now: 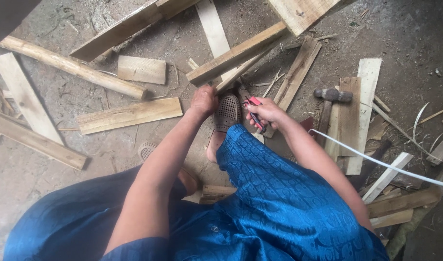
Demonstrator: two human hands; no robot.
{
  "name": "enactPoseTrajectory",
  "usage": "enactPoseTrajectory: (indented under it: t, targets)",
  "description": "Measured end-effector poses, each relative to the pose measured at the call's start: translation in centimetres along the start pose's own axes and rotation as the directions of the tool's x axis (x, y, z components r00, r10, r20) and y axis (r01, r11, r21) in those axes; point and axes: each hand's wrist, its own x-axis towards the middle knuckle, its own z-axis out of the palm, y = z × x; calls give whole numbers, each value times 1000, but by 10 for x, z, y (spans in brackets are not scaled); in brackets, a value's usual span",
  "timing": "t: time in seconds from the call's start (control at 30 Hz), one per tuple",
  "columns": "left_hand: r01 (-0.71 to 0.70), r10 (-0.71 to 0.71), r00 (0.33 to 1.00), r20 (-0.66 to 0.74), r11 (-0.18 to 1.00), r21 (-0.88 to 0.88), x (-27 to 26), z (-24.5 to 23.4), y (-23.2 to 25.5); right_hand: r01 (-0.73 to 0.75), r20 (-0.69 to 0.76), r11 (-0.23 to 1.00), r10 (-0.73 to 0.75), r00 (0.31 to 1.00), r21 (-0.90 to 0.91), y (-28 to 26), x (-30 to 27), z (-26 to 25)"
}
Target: The person sits on the ground among scrap wood, picks up wooden planks and frames, and hammers and pries nails out of the wood using a hammer and pliers, setting pieces aside as they work through the pile.
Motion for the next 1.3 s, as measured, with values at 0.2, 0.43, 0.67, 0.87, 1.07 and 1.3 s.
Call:
enactPoseTrajectory:
  t: [0.2,0.43,0.67,0.87,1.07,1.3]
  targets:
    - [54,-52,998,37,998,-34,12,13,-12,-94,85,986,107,991,-139,-42,-6,-25]
    - [86,-86,995,50,996,7,8,5,-7,-182,145,924,241,960,-336,-72,18,-52]
    - [84,-84,996,40,996,-8,15,6,-9,-132,109,926,181,977,-353,-69,4,-48]
    - [26,-28,999,35,998,55,2,2,-1,2,-59,924,-27,998,-383,-14,8,-19]
    - [-14,17,999,-27,994,106,-9,-7,4,-114,59,944,139,989,-308,-58,-6,-35]
    - [-23,26,998,-56,998,51,-12,-17,15,-100,105,963,130,986,-251,-42,5,-40]
